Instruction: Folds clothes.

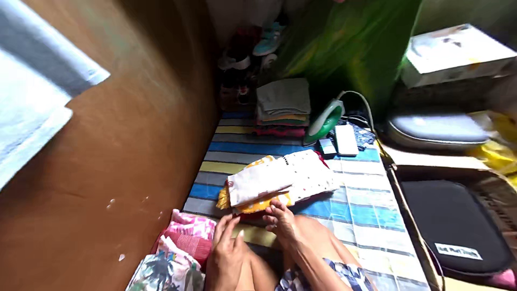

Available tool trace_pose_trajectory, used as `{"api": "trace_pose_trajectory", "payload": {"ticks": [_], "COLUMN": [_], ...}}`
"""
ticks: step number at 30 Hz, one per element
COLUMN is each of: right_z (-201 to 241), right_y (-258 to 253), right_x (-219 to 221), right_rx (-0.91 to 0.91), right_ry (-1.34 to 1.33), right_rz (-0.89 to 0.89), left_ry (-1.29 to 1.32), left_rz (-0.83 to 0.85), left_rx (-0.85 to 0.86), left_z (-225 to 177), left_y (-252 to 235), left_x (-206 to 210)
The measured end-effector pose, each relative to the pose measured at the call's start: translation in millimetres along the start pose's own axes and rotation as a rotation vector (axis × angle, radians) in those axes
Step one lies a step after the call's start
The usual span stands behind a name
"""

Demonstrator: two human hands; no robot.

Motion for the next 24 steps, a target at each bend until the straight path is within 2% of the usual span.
{"api": "trace_pose_trajectory", "payload": {"ticks": [3, 7, 10, 14, 20, 22, 24], "right_z": [-4.8, -7.1, -4.9, -3.8, -5.0, -6.0, -7.4], "right_y": [1.0, 2.2, -2.0, -6.2, -6.2, -7.1, -8.7], "right_x": [-1.4, 6.9, 7.0, 7.3, 9.8, 10.5, 11.6], "right_rx": [0.067, 0.128, 0.146, 0.159, 0.165, 0.165, 0.168], "right_ry": [0.187, 0.203, 0.133, 0.089, 0.150, 0.153, 0.146], "right_rz": [0.137, 0.246, 0.226, 0.225, 0.274, 0.274, 0.269], "left_ry": [-0.150, -0.374, -0.484, -0.453, -0.264, -0.293, -0.411], "left_rz": [0.094, 0.336, 0.533, 0.497, 0.582, 0.605, 0.645], "left_rx": [0.223, 0.327, 0.259, 0.260, -0.126, -0.118, -0.019], "left_z": [0.8, 5.2, 8.4, 12.9, -0.9, -0.8, -1.5], "left_y": [-40.5, -81.1, -94.2, -99.6, -128.1, -129.6, -123.0], "left_x": [57.5, 107.7, 126.6, 131.7, 116.0, 117.1, 123.9]}}
Point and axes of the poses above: each hand's wrist, its own y-axis away from the middle knuckle, its own x-axis out of the palm, z = x × y, the point moved 3 cm from there along -y, towards the middle knuckle, and after that the axes turned 1 degree about -x, right-handed, at the moved point
